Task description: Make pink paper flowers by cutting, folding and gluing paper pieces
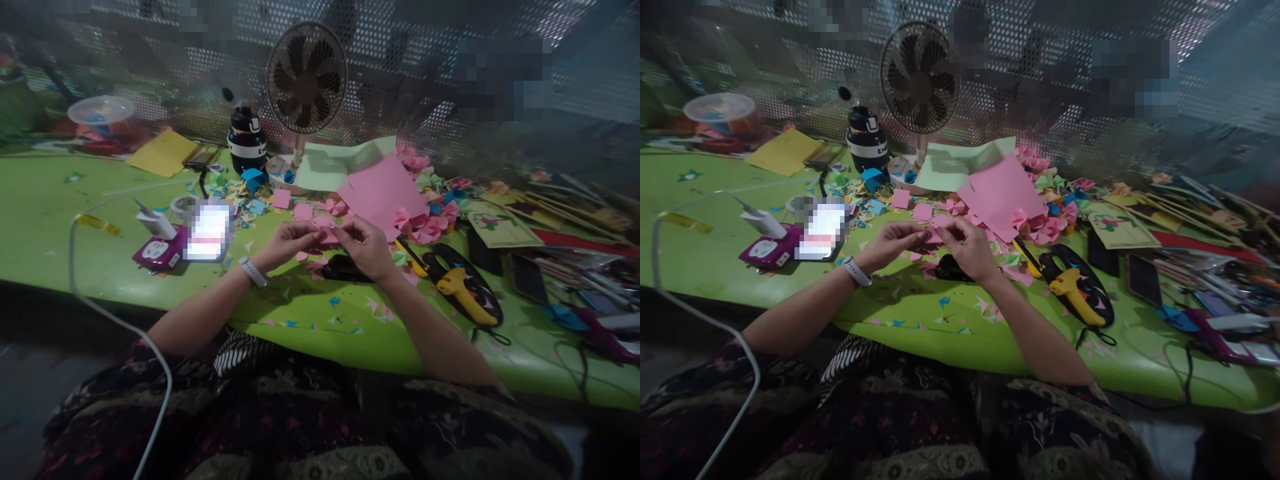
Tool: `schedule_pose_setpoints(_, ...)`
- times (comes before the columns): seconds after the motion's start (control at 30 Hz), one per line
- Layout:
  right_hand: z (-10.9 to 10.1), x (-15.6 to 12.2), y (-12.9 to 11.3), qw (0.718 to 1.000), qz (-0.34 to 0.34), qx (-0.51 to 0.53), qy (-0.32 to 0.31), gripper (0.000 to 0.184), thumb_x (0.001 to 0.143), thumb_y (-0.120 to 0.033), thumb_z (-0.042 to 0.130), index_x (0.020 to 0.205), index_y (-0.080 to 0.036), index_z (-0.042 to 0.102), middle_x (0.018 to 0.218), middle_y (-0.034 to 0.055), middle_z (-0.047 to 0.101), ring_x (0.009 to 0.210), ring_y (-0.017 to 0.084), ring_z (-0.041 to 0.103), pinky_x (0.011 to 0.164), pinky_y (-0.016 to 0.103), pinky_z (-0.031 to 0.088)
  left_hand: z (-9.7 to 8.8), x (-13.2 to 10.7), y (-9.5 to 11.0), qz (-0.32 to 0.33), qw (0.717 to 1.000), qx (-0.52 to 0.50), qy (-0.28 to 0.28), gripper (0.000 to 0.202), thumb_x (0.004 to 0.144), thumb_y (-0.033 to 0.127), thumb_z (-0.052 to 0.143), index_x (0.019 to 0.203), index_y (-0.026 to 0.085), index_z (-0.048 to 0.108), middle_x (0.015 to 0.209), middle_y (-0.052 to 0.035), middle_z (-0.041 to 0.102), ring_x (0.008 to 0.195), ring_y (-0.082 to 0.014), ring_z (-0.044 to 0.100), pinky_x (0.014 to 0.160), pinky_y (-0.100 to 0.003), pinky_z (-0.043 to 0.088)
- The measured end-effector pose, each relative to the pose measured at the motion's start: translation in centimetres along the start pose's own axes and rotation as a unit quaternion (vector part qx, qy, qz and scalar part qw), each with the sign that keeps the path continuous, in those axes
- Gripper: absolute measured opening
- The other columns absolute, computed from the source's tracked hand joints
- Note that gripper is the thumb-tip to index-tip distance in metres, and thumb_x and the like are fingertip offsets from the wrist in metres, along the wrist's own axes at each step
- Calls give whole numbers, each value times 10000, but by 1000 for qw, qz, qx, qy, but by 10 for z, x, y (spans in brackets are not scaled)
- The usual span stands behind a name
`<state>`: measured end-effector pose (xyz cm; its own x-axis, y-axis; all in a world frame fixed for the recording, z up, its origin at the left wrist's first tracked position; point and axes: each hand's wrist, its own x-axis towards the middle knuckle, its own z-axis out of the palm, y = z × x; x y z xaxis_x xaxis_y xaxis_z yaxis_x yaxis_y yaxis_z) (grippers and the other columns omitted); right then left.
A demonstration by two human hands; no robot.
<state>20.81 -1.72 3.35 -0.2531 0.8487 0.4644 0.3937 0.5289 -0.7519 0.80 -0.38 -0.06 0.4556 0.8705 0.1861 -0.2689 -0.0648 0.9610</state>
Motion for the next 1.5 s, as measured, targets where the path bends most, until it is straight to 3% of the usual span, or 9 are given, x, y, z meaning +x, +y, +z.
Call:
schedule_pose_setpoints(0.2, 4, -4, -7, 999, -5, -47, 17, 404, 918, -589, 613, 754, -221, 586, 724, 19, 620, 660, 159, 546, 657, 321, 467, 1, -2, 7, -64, 998, 17, -2, 384, 726, 450, 861, 891, 137, 713, 932, -110, 795, 870, -210, 772, 792, -320, 626)
schedule_pose_setpoints(0.53, 1, -1, -6, 999, 35, -3, -3, 480, 881, -685, 594, 763, -221, 563, 699, 6, 571, 643, 157, 521, 618, 312, 431, 0, 0, 4, -53, 999, 0, -11, 385, 698, 440, 883, 849, 130, 711, 899, -103, 792, 843, -195, 768, 831, -345, 620)
schedule_pose_setpoints(0.77, -3, -2, -6, 993, 46, -20, -106, 527, 929, -681, 518, 663, -231, 444, 602, -18, 467, 588, 142, 447, 575, 303, 357, 1, -1, 4, -54, 998, -8, -16, 449, 674, 496, 888, 859, 130, 704, 854, -87, 782, 834, -199, 766, 819, -347, 620)
schedule_pose_setpoints(0.97, 2, -3, -4, 995, 22, -55, -85, 517, 935, -662, 521, 669, -246, 367, 602, -35, 362, 581, 139, 368, 573, 306, 321, -1, 0, 4, -50, 998, -6, -23, 358, 718, 434, 866, 845, 150, 689, 816, -60, 770, 778, -174, 755, 783, -320, 614)
schedule_pose_setpoints(1.23, -4, 1, -4, 983, 66, 32, -167, 453, 920, -658, 553, 796, -222, 544, 698, 1, 566, 595, 151, 532, 580, 308, 426, -10, 2, 16, -7, 999, 53, -10, 357, 742, 438, 840, 900, 152, 697, 821, -57, 763, 761, -157, 740, 710, -269, 601)
schedule_pose_setpoints(1.5, -1, 1, -7, 984, 27, -87, -151, 327, 994, -484, 506, 808, -217, 537, 702, 12, 592, 628, 158, 518, 617, 304, 383, -11, 3, 15, -18, 994, 105, -33, 381, 782, 502, 798, 819, 142, 676, 764, -83, 750, 707, -164, 732, 693, -302, 606)
